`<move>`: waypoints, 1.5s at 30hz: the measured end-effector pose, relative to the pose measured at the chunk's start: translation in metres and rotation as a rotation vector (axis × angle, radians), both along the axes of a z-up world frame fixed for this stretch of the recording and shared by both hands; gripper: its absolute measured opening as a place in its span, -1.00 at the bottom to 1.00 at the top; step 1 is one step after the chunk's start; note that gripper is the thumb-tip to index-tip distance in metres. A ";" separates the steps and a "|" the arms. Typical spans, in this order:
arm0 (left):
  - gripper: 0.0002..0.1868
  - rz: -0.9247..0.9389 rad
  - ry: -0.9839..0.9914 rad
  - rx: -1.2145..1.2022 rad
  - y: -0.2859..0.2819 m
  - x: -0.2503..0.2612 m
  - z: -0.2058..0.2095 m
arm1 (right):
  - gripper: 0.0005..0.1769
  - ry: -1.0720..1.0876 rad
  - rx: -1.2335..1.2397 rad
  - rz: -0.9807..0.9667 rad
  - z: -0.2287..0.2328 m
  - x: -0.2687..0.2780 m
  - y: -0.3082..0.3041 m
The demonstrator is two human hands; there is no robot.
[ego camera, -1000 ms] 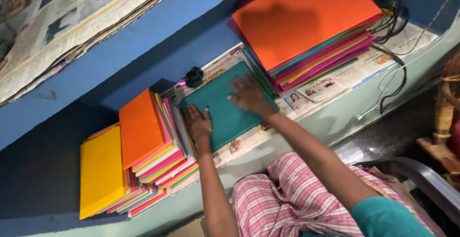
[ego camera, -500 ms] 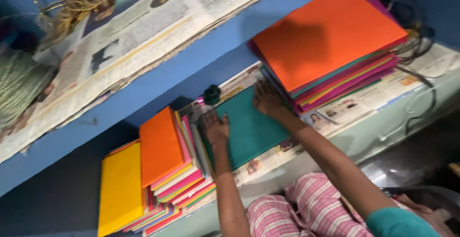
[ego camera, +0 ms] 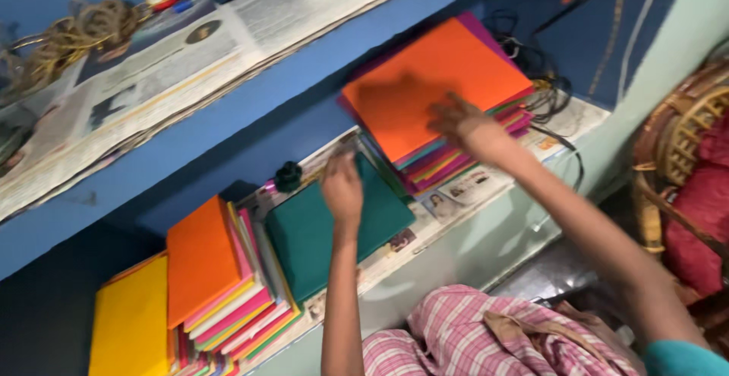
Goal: The person sorts a stack of colored folders by color, picking up individual folders of different colors and placing them into separate stacks on a shelf.
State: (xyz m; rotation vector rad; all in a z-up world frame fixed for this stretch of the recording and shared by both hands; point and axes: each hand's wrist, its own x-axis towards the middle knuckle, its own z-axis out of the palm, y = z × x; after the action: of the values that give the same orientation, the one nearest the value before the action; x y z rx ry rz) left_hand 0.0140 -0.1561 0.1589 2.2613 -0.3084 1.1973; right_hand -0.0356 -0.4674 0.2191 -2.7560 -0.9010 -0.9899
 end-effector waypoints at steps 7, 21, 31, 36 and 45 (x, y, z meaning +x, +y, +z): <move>-0.70 -0.629 0.147 0.270 -0.065 -0.006 0.061 | -0.63 0.455 0.321 0.062 0.000 0.033 -0.088; -0.56 -0.188 -0.001 0.769 -0.085 0.004 0.044 | -0.50 0.140 -0.197 -0.224 -0.004 0.049 -0.094; -0.47 -0.234 0.136 0.477 -0.023 -0.019 0.088 | -0.45 -0.068 -0.051 -0.046 0.046 0.023 -0.051; -0.71 -0.376 0.250 -0.061 0.071 -0.110 0.146 | -0.65 0.012 -0.022 0.040 0.108 -0.041 0.027; -0.83 -0.380 0.711 -0.219 0.167 -0.179 0.178 | -0.80 0.524 -0.017 0.166 0.151 -0.091 0.096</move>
State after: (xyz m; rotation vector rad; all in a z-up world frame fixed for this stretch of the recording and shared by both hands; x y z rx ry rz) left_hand -0.1646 0.0107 0.3370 2.1445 -0.2870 0.1908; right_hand -0.1271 -0.3710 0.3706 -2.6833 -1.0133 -0.2104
